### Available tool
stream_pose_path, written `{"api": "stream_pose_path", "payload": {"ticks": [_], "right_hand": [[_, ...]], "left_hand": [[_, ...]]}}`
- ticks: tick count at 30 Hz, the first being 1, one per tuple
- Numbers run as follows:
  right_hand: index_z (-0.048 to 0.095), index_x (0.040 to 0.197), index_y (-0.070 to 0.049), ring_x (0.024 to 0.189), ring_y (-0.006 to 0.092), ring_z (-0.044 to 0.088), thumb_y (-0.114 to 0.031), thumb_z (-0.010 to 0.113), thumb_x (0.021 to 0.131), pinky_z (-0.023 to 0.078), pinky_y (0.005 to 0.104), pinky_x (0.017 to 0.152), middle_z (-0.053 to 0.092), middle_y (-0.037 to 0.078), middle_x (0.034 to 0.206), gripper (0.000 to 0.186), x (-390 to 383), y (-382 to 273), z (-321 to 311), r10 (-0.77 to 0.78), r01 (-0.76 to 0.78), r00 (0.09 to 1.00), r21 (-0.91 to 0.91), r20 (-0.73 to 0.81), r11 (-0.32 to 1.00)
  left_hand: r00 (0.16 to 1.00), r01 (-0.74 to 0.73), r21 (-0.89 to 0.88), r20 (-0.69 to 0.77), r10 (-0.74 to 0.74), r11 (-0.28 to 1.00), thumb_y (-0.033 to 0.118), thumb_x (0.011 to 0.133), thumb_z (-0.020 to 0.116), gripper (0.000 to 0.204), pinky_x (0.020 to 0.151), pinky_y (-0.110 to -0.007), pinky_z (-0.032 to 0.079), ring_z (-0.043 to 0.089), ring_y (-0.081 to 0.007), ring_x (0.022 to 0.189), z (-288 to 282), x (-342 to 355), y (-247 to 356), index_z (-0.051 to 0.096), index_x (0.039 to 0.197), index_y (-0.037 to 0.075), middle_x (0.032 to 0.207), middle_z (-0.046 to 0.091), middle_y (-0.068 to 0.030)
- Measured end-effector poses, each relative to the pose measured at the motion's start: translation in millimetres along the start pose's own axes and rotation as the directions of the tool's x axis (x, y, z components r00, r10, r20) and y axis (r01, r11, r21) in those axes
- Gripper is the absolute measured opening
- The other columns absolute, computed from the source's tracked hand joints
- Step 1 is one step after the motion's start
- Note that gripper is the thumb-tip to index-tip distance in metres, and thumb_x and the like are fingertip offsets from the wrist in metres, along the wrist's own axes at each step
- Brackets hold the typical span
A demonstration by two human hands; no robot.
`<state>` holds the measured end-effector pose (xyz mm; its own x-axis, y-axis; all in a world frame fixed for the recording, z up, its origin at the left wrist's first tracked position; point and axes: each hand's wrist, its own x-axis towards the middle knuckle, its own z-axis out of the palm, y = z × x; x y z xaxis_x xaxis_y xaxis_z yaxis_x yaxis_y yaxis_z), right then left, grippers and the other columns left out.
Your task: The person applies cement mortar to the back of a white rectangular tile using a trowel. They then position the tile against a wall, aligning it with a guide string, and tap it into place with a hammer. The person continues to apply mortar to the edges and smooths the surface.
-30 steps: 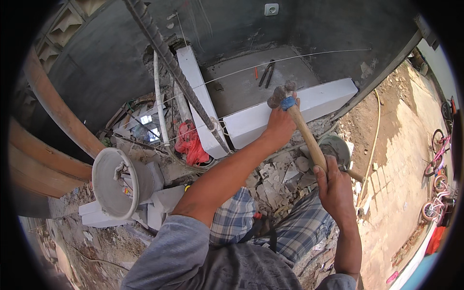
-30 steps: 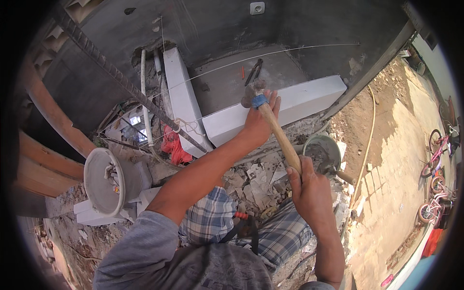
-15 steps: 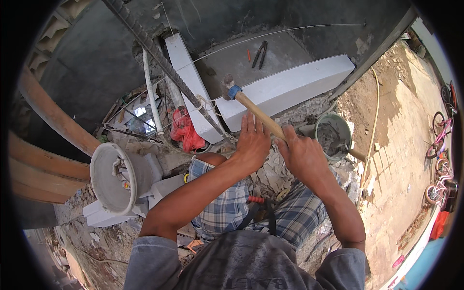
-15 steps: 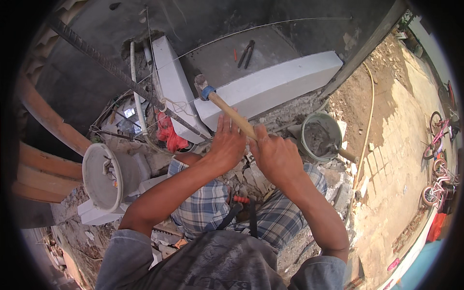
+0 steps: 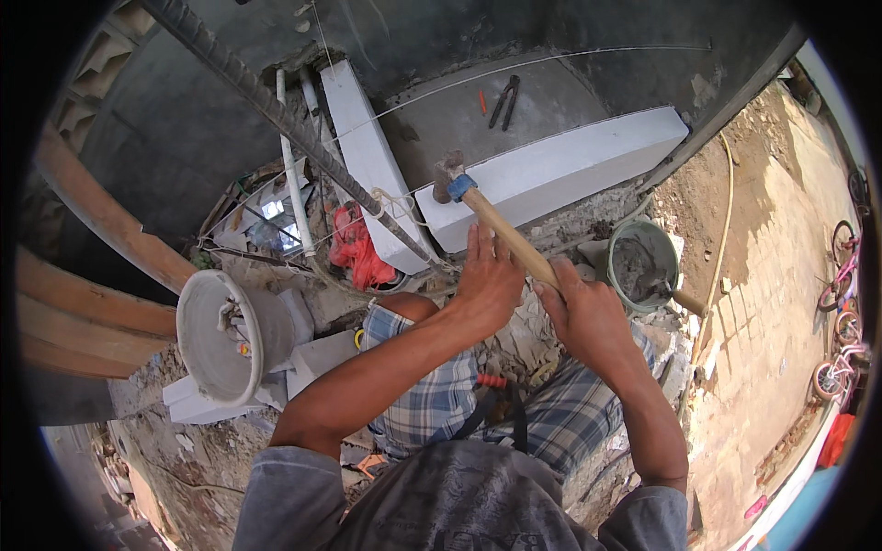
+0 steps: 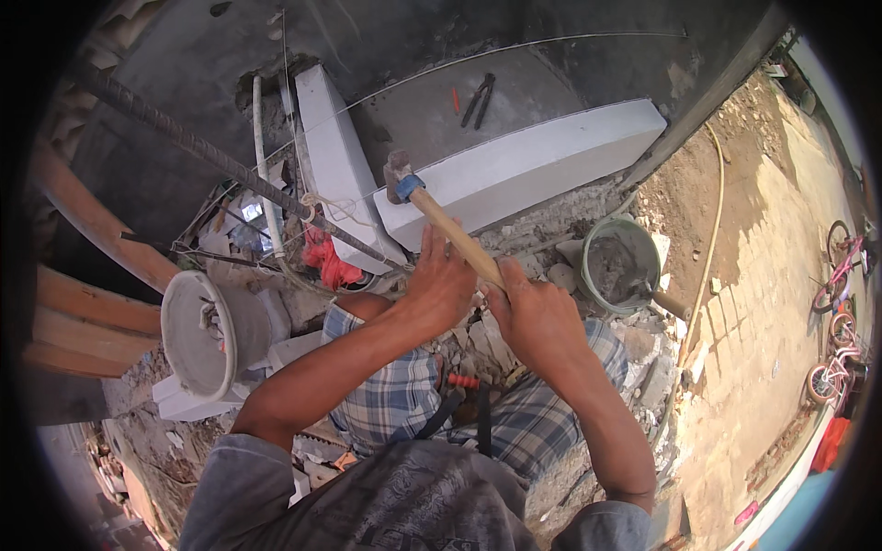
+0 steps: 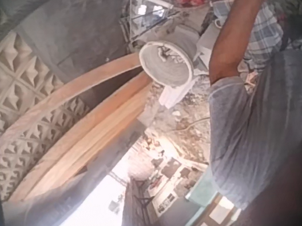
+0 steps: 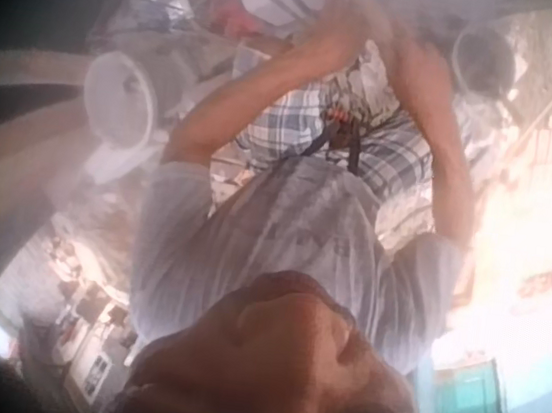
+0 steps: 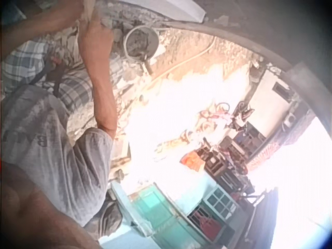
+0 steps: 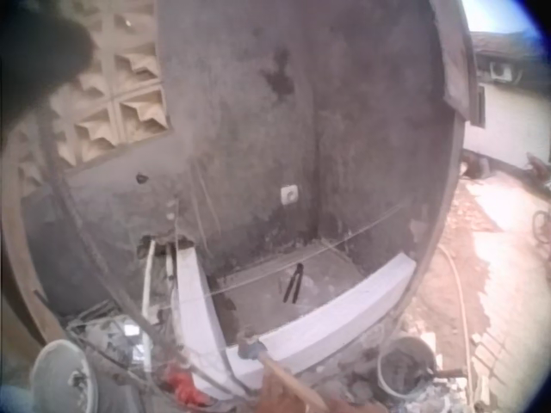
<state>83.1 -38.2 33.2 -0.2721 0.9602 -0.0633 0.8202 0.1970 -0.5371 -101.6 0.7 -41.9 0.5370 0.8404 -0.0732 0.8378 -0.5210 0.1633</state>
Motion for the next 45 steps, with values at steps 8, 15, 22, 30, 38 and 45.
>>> {"api": "stream_pose_path", "payload": {"ticks": [8, 15, 22, 30, 38, 45], "right_hand": [[0.060, 0.130, -0.001, 0.062, 0.0308, 0.068, -0.031, 0.063, 0.107, 0.051, 0.0412, 0.060, 0.067, 0.016, 0.071, 0.038, -23, -2, 25, 0.158, -0.105, 0.983, 0.427, -0.091, 0.898], [0.060, 0.121, -0.001, 0.063, 0.0092, 0.057, -0.030, 0.067, 0.105, 0.047, 0.0296, 0.056, 0.061, 0.001, 0.079, 0.033, -57, 17, 60, 0.362, -0.196, 0.916, 0.595, -0.172, 0.780], [0.051, 0.112, -0.007, 0.050, 0.0054, 0.047, -0.030, 0.065, 0.107, 0.041, 0.0245, 0.046, 0.053, -0.003, 0.070, 0.027, -71, -8, 86, 0.451, -0.377, 0.891, 0.644, 0.055, 0.666], [0.053, 0.113, -0.009, 0.053, 0.0146, 0.056, -0.037, 0.055, 0.111, 0.049, 0.0295, 0.047, 0.057, 0.003, 0.073, 0.028, -71, -59, 103, 0.598, -0.705, 0.558, 0.709, 0.575, -0.023], [0.054, 0.111, -0.011, 0.055, 0.0125, 0.049, -0.036, 0.056, 0.109, 0.042, 0.0261, 0.047, 0.051, 0.000, 0.073, 0.025, -15, -72, 125, 0.454, -0.489, 0.420, 0.618, 0.786, -0.616], [0.055, 0.112, -0.008, 0.056, 0.0114, 0.052, -0.033, 0.055, 0.109, 0.044, 0.0223, 0.048, 0.054, 0.000, 0.075, 0.026, 6, -83, 128, 0.353, -0.445, 0.481, 0.571, 0.802, -0.690]], "left_hand": [[0.993, -0.031, -0.367, 0.093, 0.070, 0.930, 0.040, 0.091, 0.078, 0.072, 0.118, -0.055, 0.041, 0.053, -0.0492, 0.138, -36, -53, -5, 0.058, 0.142, -0.007, 0.142, 0.056, -0.0392], [0.970, 0.202, -0.710, 0.051, -0.238, 0.675, 0.038, 0.097, 0.075, 0.032, 0.083, -0.044, 0.058, 0.078, -0.0313, 0.090, -100, -158, -59, 0.082, 0.108, 0.008, 0.093, 0.079, -0.0169], [0.663, 0.108, -0.939, -0.177, -0.727, 0.328, 0.014, 0.088, 0.084, 0.023, 0.082, -0.035, 0.058, 0.076, -0.0263, 0.089, -47, -173, -101, 0.079, 0.106, 0.000, 0.097, 0.079, -0.0147], [0.762, 0.067, -0.715, -0.413, -0.499, 0.696, 0.018, 0.083, 0.086, 0.043, 0.115, -0.052, 0.043, 0.059, -0.0371, 0.134, -43, -120, -144, 0.074, 0.121, 0.003, 0.127, 0.072, -0.0162], [0.925, 0.025, -0.440, -0.330, -0.187, 0.897, 0.043, 0.072, 0.092, 0.094, 0.129, -0.068, 0.009, 0.043, -0.0384, 0.151, -52, -35, -170, 0.056, 0.148, 0.002, 0.141, 0.065, -0.0176], [0.966, 0.040, -0.447, -0.212, -0.150, 0.894, 0.048, 0.055, 0.097, 0.120, 0.128, -0.070, -0.003, 0.059, -0.0371, 0.135, -50, -7, -177, 0.048, 0.155, 0.002, 0.125, 0.071, -0.0209]]}}
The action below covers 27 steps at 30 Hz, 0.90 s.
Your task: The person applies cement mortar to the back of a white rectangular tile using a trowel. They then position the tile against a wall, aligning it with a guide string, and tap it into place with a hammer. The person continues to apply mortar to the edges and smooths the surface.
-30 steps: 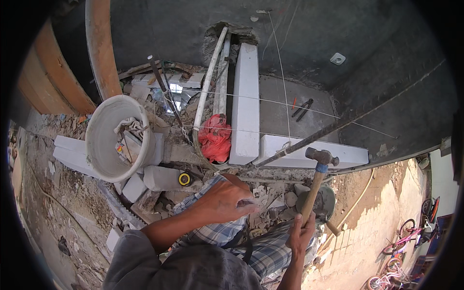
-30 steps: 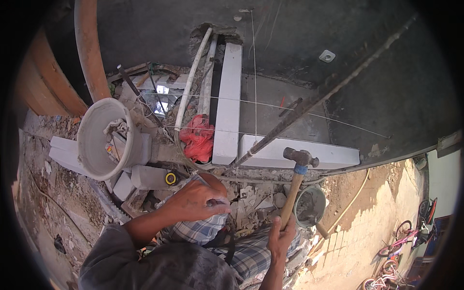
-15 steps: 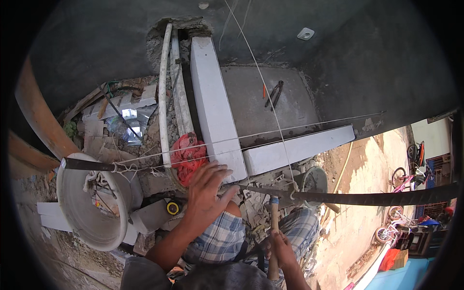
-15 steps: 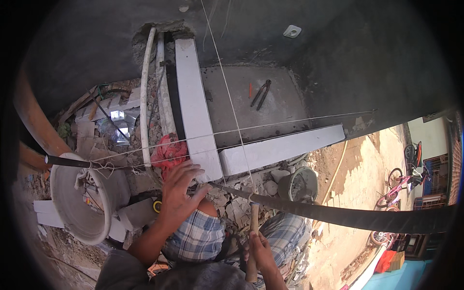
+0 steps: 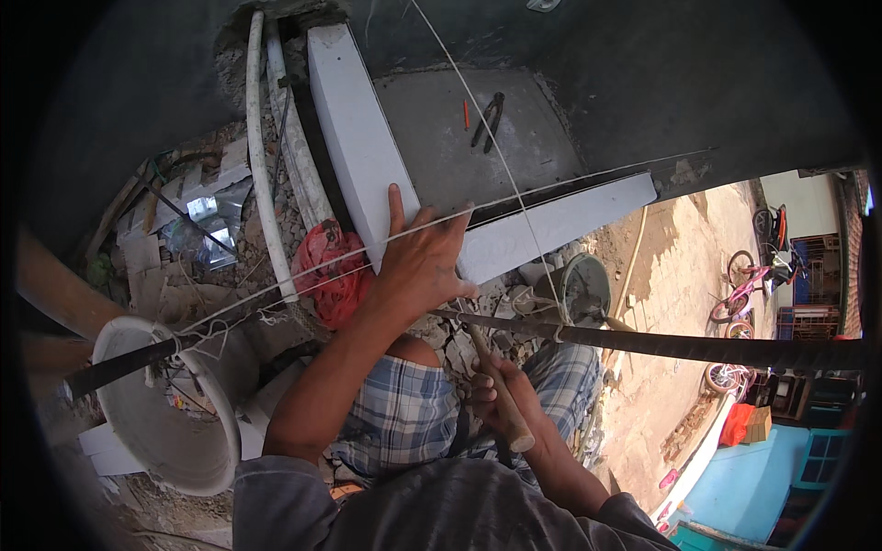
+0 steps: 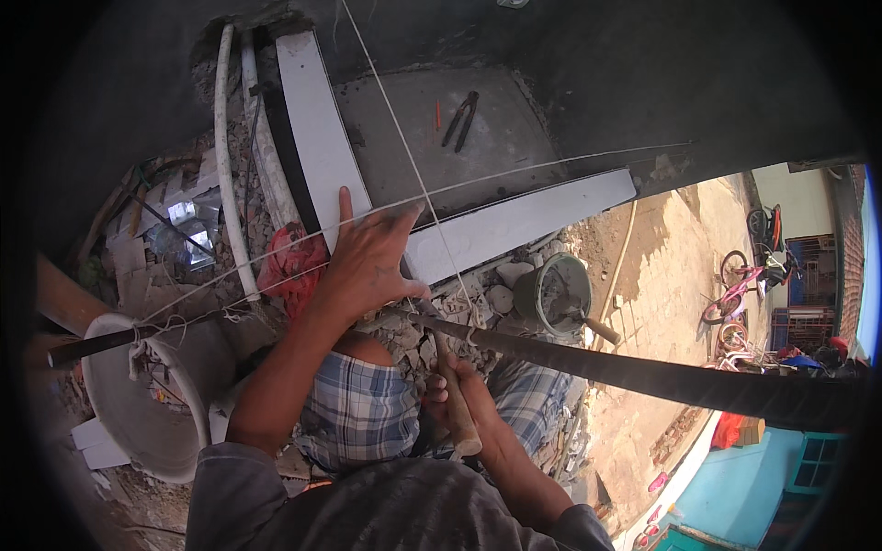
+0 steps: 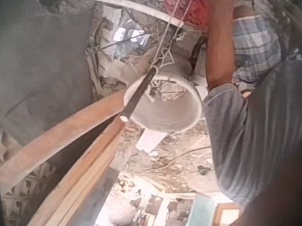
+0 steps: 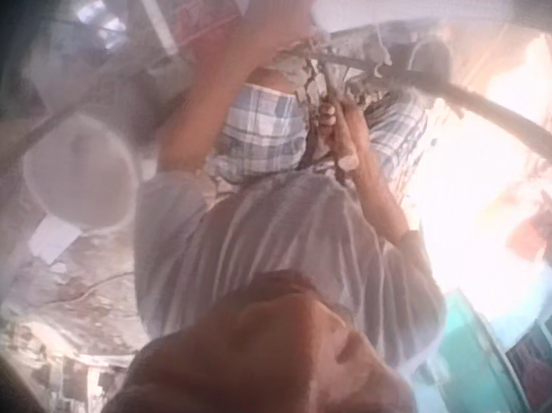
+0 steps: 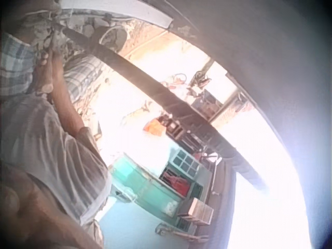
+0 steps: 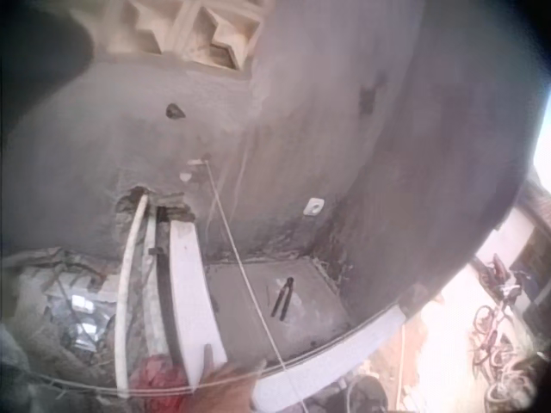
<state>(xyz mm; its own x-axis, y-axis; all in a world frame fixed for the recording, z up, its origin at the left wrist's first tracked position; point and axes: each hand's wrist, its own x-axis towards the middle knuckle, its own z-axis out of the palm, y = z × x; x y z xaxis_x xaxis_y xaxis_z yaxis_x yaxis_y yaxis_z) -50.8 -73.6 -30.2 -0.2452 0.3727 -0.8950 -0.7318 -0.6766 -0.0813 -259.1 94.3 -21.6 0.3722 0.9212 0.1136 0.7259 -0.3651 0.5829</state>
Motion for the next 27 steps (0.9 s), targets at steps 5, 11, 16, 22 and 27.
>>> {"api": "stream_pose_path", "payload": {"ticks": [5, 11, 16, 22, 27], "right_hand": [[0.055, 0.111, -0.009, 0.059, 0.0111, 0.056, -0.033, 0.055, 0.108, 0.049, 0.0227, 0.049, 0.055, -0.001, 0.075, 0.024, 8, 6, -2, -0.001, 0.001, 0.999, 0.007, 0.035, 1.000], [0.051, 0.108, -0.014, 0.061, 0.0121, 0.058, -0.033, 0.052, 0.109, 0.052, 0.0245, 0.049, 0.057, -0.001, 0.079, 0.019, 25, 14, -8, -0.036, 0.030, 0.995, 0.057, 0.097, 0.998], [0.049, 0.112, -0.007, 0.067, 0.0195, 0.059, -0.030, 0.049, 0.111, 0.058, 0.0339, 0.060, 0.057, 0.007, 0.087, 0.023, 36, 23, -4, -0.101, 0.086, 0.984, 0.107, 0.146, 0.991], [0.045, 0.113, -0.010, 0.064, 0.0177, 0.059, -0.030, 0.051, 0.110, 0.058, 0.0328, 0.055, 0.057, 0.006, 0.084, 0.021, 34, 22, 29, -0.157, 0.120, 0.985, 0.388, 0.067, 0.914], [0.047, 0.116, -0.006, 0.072, 0.0231, 0.060, -0.030, 0.052, 0.110, 0.058, 0.0394, 0.067, 0.058, 0.010, 0.090, 0.025, 48, 13, 24, -0.131, 0.088, 0.977, 0.238, 0.171, 0.967]], "left_hand": [[0.994, -0.019, 0.091, 0.112, 0.009, 0.996, 0.052, 0.054, 0.095, 0.121, 0.127, -0.072, -0.001, 0.063, -0.0347, 0.126, -4, 12, 8, 0.048, 0.154, 0.002, 0.116, 0.072, -0.0193], [0.995, -0.010, 0.190, 0.104, -0.010, 0.982, 0.049, 0.053, 0.096, 0.121, 0.129, -0.068, 0.001, 0.068, -0.0354, 0.121, -4, 21, 15, 0.050, 0.153, 0.000, 0.109, 0.077, -0.0172], [0.989, -0.030, 0.122, 0.145, 0.012, 0.992, 0.046, 0.056, 0.096, 0.117, 0.130, -0.064, 0.005, 0.066, -0.0410, 0.124, -9, 21, 18, 0.048, 0.155, 0.005, 0.117, 0.073, -0.0260], [0.984, -0.057, 0.075, 0.172, 0.043, 0.996, 0.049, 0.056, 0.096, 0.122, 0.131, -0.061, 0.006, 0.067, -0.0388, 0.126, 3, 27, 12, 0.040, 0.156, 0.009, 0.125, 0.073, -0.0239], [0.984, -0.065, 0.099, 0.171, 0.048, 0.993, 0.048, 0.057, 0.097, 0.124, 0.131, -0.061, 0.007, 0.069, -0.0366, 0.125, 3, 31, 2, 0.037, 0.158, 0.010, 0.124, 0.073, -0.0206]]}}
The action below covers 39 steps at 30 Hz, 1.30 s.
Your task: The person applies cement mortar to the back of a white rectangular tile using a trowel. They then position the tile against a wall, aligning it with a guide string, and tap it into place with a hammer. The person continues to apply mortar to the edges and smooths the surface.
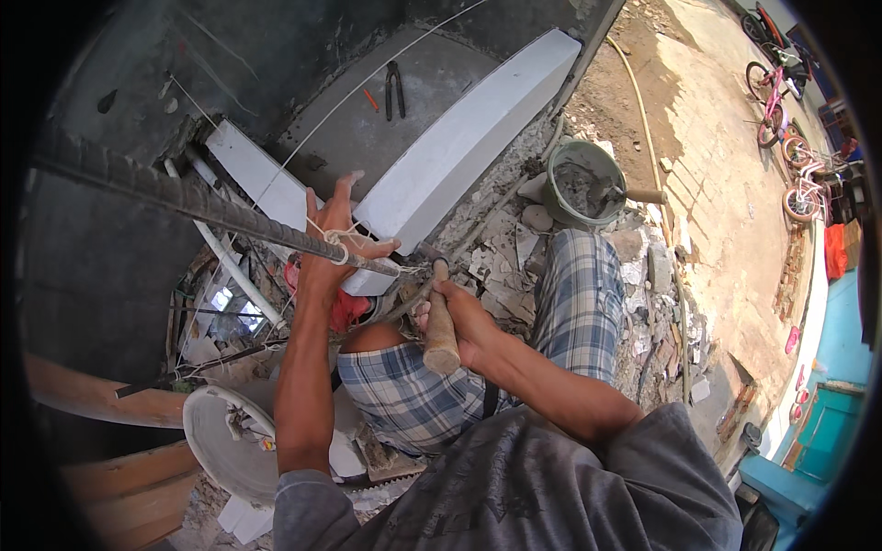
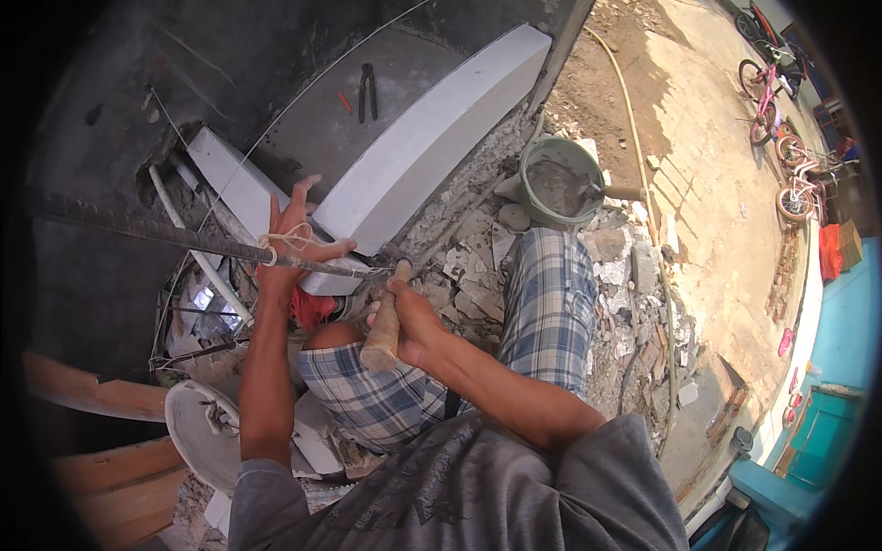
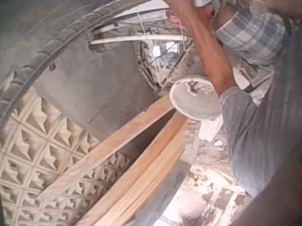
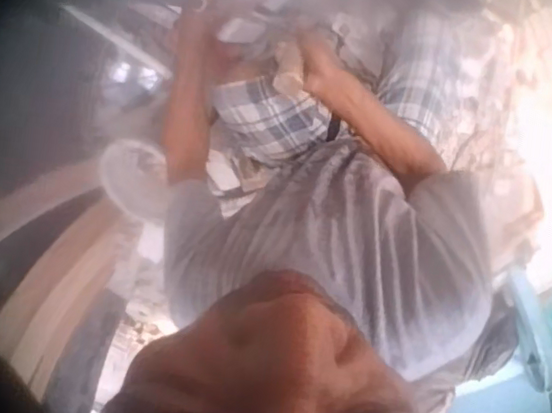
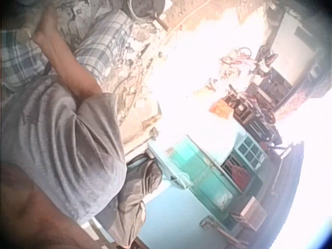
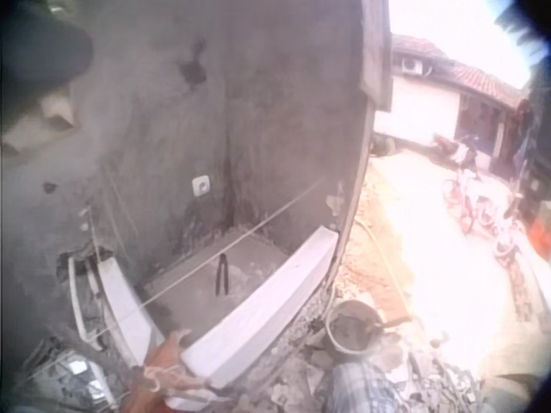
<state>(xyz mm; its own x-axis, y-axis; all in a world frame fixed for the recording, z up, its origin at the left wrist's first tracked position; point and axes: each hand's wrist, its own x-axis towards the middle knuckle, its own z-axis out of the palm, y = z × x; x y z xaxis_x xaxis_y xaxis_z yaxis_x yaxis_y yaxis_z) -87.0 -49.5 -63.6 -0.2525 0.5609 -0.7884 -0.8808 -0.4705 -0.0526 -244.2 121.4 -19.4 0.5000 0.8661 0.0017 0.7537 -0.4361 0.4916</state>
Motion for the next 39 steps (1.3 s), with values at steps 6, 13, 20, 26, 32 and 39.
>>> {"api": "stream_pose_path", "payload": {"ticks": [6, 13, 20, 26, 32, 39], "right_hand": [[0.048, 0.114, -0.007, 0.071, 0.0206, 0.060, -0.029, 0.052, 0.110, 0.056, 0.0382, 0.065, 0.057, 0.007, 0.085, 0.022, 0, 4, -16, 0.033, -0.036, 0.998, 0.064, 0.054, 0.997], [0.050, 0.112, -0.008, 0.069, 0.0199, 0.060, -0.032, 0.053, 0.110, 0.055, 0.0363, 0.062, 0.058, 0.006, 0.085, 0.024, -8, -2, -14, 0.041, -0.034, 0.991, -0.062, 0.126, 0.998], [0.051, 0.117, -0.012, 0.062, 0.0130, 0.059, -0.037, 0.053, 0.111, 0.052, 0.0280, 0.051, 0.062, 0.003, 0.082, 0.026, -66, -19, -45, -0.019, 0.001, 0.999, -0.464, -0.034, 0.886], [0.048, 0.133, -0.001, 0.061, 0.0185, 0.069, -0.027, 0.054, 0.111, 0.056, 0.0359, 0.056, 0.067, 0.008, 0.079, 0.034, -136, -54, -61, -0.373, 0.415, 0.853, -0.907, 0.364, 0.064], [0.050, 0.137, 0.000, 0.070, 0.0410, 0.073, -0.022, 0.059, 0.107, 0.057, 0.0488, 0.061, 0.070, 0.022, 0.082, 0.038, -115, -70, -43, -0.516, 0.428, 0.665, -0.842, 0.539, -0.328], [0.052, 0.135, 0.000, 0.072, 0.0482, 0.071, -0.021, 0.062, 0.104, 0.056, 0.0566, 0.060, 0.071, 0.027, 0.092, 0.039, -99, -88, -12, -0.422, 0.387, 0.625, -0.730, 0.657, -0.564]], "left_hand": [[1.000, 0.019, 0.005, 0.010, -0.019, 1.000, 0.047, 0.058, 0.096, 0.121, 0.132, -0.059, 0.007, 0.069, -0.0366, 0.122, -2, -5, -1, 0.038, 0.156, 0.009, 0.120, 0.074, -0.0198], [1.000, 0.019, 0.004, -0.021, -0.019, 1.000, 0.049, 0.058, 0.096, 0.121, 0.132, -0.059, 0.007, 0.069, -0.0363, 0.121, 0, -5, -9, 0.037, 0.156, 0.010, 0.120, 0.073, -0.0219], [0.996, 0.090, -0.032, -0.013, -0.090, 0.995, 0.053, 0.051, 0.099, 0.127, 0.130, -0.065, 0.007, 0.066, -0.0414, 0.127, 3, -5, -5, 0.040, 0.154, 0.006, 0.129, 0.069, -0.0267], [0.991, 0.114, 0.154, -0.082, -0.102, 0.982, 0.076, 0.048, 0.094, 0.147, 0.127, -0.071, 0.002, 0.056, -0.0389, 0.139, -2, -17, -13, 0.034, 0.161, 0.005, 0.133, 0.068, -0.0231], [0.976, 0.218, 0.074, -0.034, -0.216, 0.973, 0.079, 0.040, 0.094, 0.157, 0.126, -0.073, 0.001, 0.058, -0.0378, 0.136, 4, -15, -18, 0.032, 0.164, 0.005, 0.127, 0.072, -0.0181], [0.979, 0.201, 0.085, -0.047, -0.197, 0.976, 0.071, 0.034, 0.099, 0.162, 0.125, -0.073, 0.003, 0.049, -0.0393, 0.147, -4, -13, -9, 0.029, 0.167, 0.010, 0.140, 0.065, -0.0197]]}}
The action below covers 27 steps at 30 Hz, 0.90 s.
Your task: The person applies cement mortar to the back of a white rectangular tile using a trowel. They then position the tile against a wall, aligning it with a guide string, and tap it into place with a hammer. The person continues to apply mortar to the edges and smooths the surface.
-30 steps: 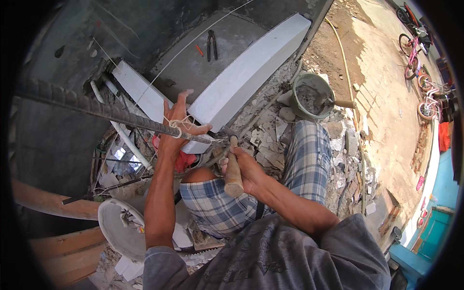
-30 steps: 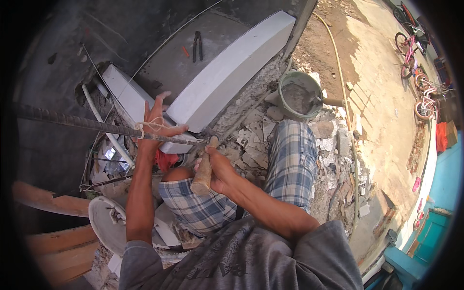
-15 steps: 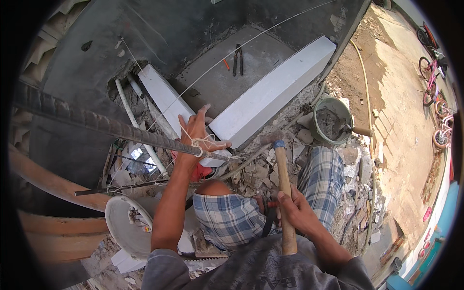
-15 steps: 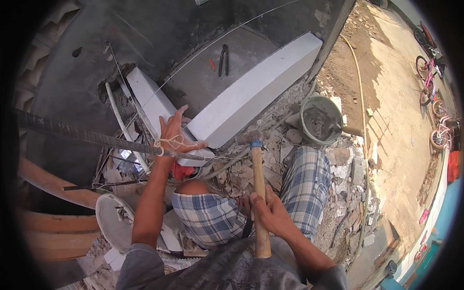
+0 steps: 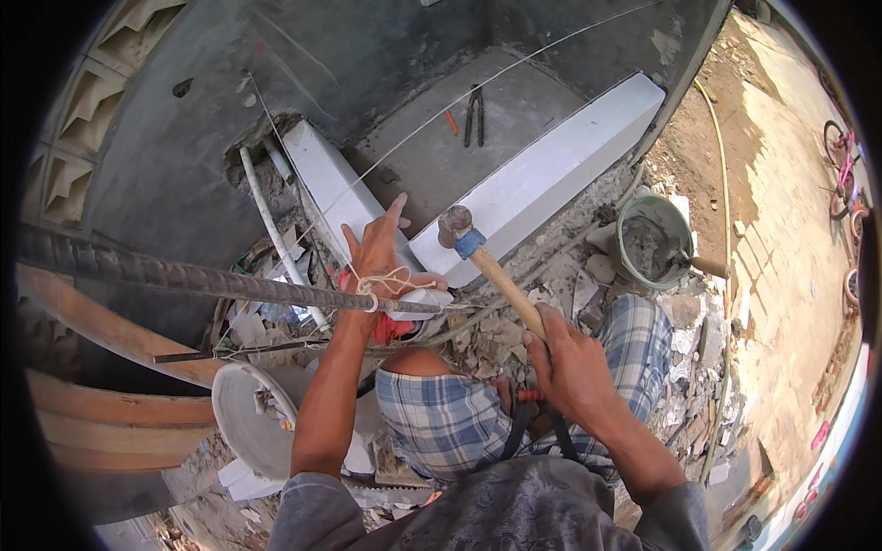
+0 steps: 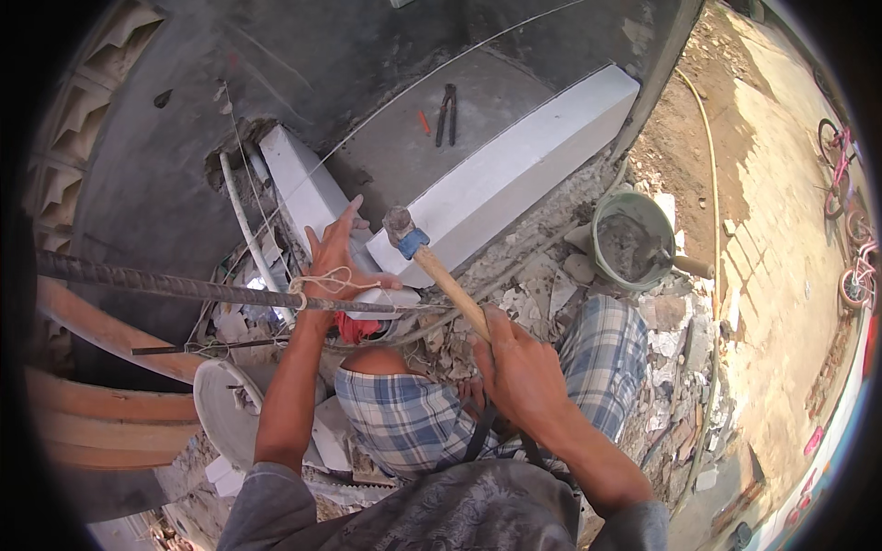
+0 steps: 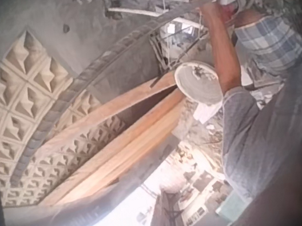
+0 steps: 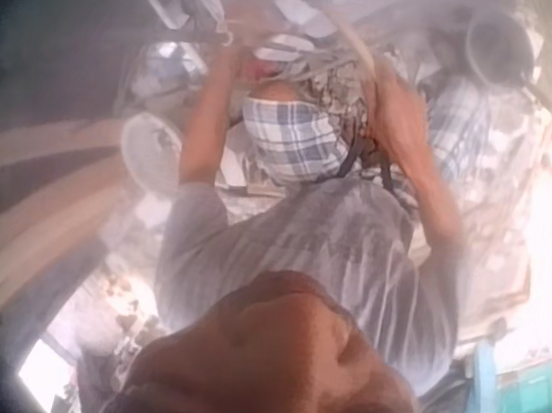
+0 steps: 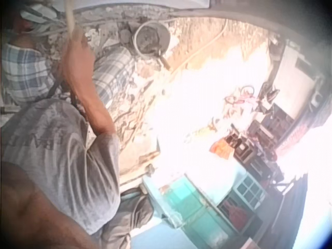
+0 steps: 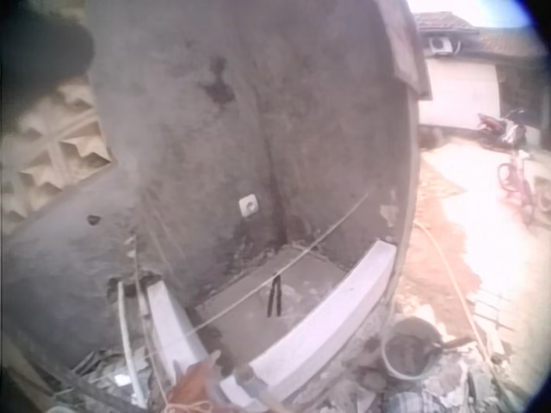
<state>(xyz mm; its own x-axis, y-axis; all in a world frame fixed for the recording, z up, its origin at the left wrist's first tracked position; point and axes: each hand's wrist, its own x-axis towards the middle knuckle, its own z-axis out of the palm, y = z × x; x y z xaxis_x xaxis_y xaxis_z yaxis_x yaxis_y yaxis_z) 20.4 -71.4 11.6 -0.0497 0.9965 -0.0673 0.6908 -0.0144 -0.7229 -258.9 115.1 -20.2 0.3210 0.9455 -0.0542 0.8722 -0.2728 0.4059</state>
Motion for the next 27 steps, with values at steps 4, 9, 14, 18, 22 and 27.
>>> {"api": "stream_pose_path", "payload": {"ticks": [4, 9, 14, 18, 22, 27], "right_hand": [[0.053, 0.135, 0.000, 0.072, 0.0476, 0.071, -0.021, 0.064, 0.103, 0.057, 0.0559, 0.062, 0.071, 0.026, 0.091, 0.040, 15, -13, -3, -0.033, 0.036, 0.999, -0.114, 0.031, 0.993], [0.050, 0.137, -0.002, 0.069, 0.0466, 0.072, -0.024, 0.063, 0.103, 0.060, 0.0558, 0.060, 0.071, 0.023, 0.091, 0.043, 26, -11, -4, -0.058, 0.077, 0.993, -0.184, 0.104, 0.980], [0.049, 0.139, -0.003, 0.068, 0.0449, 0.072, -0.026, 0.063, 0.103, 0.060, 0.0545, 0.058, 0.071, 0.022, 0.090, 0.045, 26, -9, -4, -0.084, 0.109, 0.989, -0.219, 0.119, 0.970], [0.051, 0.143, -0.002, 0.070, 0.0453, 0.072, -0.024, 0.067, 0.101, 0.059, 0.0541, 0.059, 0.073, 0.023, 0.093, 0.050, 24, -7, 2, -0.077, 0.099, 0.992, -0.228, 0.100, 0.969], [0.053, 0.143, -0.002, 0.074, 0.0451, 0.073, -0.025, 0.066, 0.102, 0.059, 0.0546, 0.064, 0.073, 0.023, 0.094, 0.049, 30, -11, -8, -0.072, 0.093, 0.991, -0.192, 0.112, 0.977], [0.055, 0.142, -0.003, 0.079, 0.0465, 0.073, -0.024, 0.066, 0.102, 0.058, 0.0551, 0.069, 0.074, 0.025, 0.095, 0.047, 38, 7, -14, -0.073, 0.082, 0.994, -0.126, 0.075, 0.989]], "left_hand": [[0.998, -0.020, 0.039, -0.062, 0.022, 0.999, 0.070, 0.032, 0.100, 0.163, 0.125, -0.074, 0.005, 0.044, -0.0415, 0.151, 4, -3, -4, 0.029, 0.168, 0.014, 0.154, 0.055, -0.0217], [0.999, 0.037, 0.027, -0.032, -0.036, 0.999, 0.069, 0.031, 0.100, 0.166, 0.123, -0.077, 0.006, 0.042, -0.0440, 0.150, 4, 0, -4, 0.026, 0.169, 0.015, 0.157, 0.049, -0.0237], [0.998, 0.058, 0.011, -0.007, -0.058, 0.998, 0.065, 0.028, 0.102, 0.170, 0.124, -0.076, 0.005, 0.038, -0.0435, 0.154, 8, 1, -7, 0.023, 0.170, 0.015, 0.162, 0.045, -0.0234], [0.997, 0.082, 0.027, -0.003, -0.082, 0.996, 0.065, 0.028, 0.102, 0.170, 0.124, -0.077, 0.006, 0.038, -0.0430, 0.154, 9, -1, -9, 0.022, 0.170, 0.014, 0.163, 0.045, -0.0215], [0.997, 0.062, 0.056, -0.053, -0.059, 0.997, 0.068, 0.027, 0.101, 0.170, 0.123, -0.077, 0.008, 0.039, -0.0429, 0.154, 16, -1, -19, 0.025, 0.169, 0.015, 0.163, 0.045, -0.0198], [1.000, 0.015, 0.057, 0.020, -0.016, 0.998, 0.076, 0.035, 0.094, 0.159, 0.123, -0.079, 0.006, 0.030, -0.0472, 0.157, 9, 2, 0, 0.028, 0.169, 0.022, 0.166, 0.042, -0.0191]]}}
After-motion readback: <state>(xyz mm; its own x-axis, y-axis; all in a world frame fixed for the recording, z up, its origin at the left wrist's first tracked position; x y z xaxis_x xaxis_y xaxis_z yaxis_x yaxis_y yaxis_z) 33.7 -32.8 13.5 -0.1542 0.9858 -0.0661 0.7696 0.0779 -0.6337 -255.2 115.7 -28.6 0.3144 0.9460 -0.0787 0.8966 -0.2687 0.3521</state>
